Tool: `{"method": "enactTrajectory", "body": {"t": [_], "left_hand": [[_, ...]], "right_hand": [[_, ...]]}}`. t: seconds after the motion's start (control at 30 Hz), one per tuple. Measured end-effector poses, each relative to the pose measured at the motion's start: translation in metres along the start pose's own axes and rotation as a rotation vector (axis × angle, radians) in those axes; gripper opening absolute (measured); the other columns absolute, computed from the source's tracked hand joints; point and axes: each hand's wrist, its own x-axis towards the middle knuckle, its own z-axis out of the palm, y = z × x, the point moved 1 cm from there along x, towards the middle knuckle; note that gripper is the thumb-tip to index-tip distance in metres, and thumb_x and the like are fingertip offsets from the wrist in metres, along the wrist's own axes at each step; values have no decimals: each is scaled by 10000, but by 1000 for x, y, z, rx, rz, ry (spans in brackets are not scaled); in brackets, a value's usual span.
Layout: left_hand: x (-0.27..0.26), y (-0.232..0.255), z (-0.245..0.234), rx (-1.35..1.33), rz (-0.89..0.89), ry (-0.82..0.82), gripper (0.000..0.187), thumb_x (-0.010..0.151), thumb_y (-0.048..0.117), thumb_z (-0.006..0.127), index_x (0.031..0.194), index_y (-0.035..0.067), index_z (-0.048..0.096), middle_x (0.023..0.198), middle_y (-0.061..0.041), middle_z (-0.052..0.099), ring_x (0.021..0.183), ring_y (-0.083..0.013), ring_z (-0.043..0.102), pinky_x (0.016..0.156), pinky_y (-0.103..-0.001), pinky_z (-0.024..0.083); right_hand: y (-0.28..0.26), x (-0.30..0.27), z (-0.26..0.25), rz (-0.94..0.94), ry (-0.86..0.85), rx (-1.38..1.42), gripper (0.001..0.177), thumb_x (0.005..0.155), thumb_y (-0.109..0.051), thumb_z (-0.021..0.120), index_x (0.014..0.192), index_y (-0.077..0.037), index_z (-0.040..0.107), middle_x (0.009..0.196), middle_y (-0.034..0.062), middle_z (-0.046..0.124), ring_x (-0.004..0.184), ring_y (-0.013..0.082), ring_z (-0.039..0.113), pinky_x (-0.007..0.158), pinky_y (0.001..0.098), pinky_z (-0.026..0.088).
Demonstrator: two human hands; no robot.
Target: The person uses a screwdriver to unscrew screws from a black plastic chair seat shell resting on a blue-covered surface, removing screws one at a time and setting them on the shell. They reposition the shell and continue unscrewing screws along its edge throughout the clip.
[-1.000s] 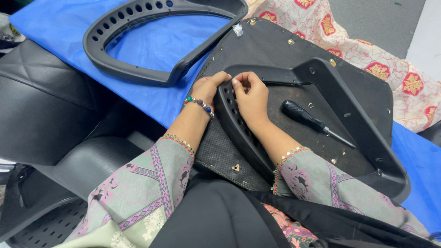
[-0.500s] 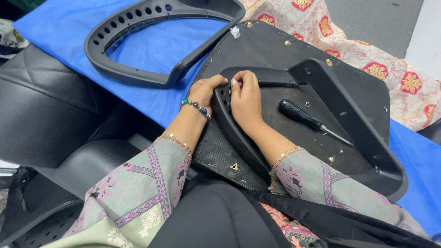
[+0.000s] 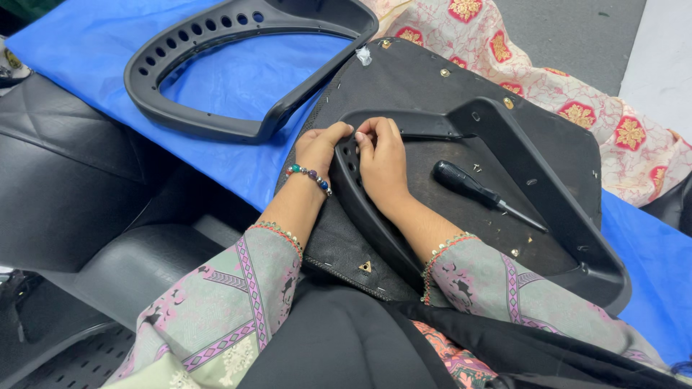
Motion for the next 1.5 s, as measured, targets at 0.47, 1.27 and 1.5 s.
{"method": "enactTrajectory", "body": {"t": [0.47, 1.27, 1.5], "left_hand": [[2, -5, -2, 14, 34, 11, 376, 667, 195, 853, 900, 18, 617, 808, -106, 694, 649, -162, 660, 614, -310, 578], [14, -2, -5, -25, -67, -147, 385, 743, 154, 814, 998, -47, 608, 818, -141, 699, 615, -199, 694, 568, -345, 611], [8, 0, -4, 4, -84, -111, 426, 729, 132, 808, 1040, -28, 564, 839, -162, 693, 620, -237, 709, 564, -404, 633]], "right_hand": [[21, 1, 1, -30, 22, 48, 102, 944, -121, 719, 949, -25, 684, 892, 62, 703, 849, 158, 672, 801, 299, 528], [55, 25, 1, 1160, -303, 884, 170, 883, -196, 781, 934, -54, 703, 876, 32, 655, 728, 134, 548, 706, 291, 521], [61, 30, -1, 1221, -374, 765, 109, 893, -238, 736, 937, -146, 698, 838, -32, 634, 701, 99, 526, 622, 267, 461]]}}
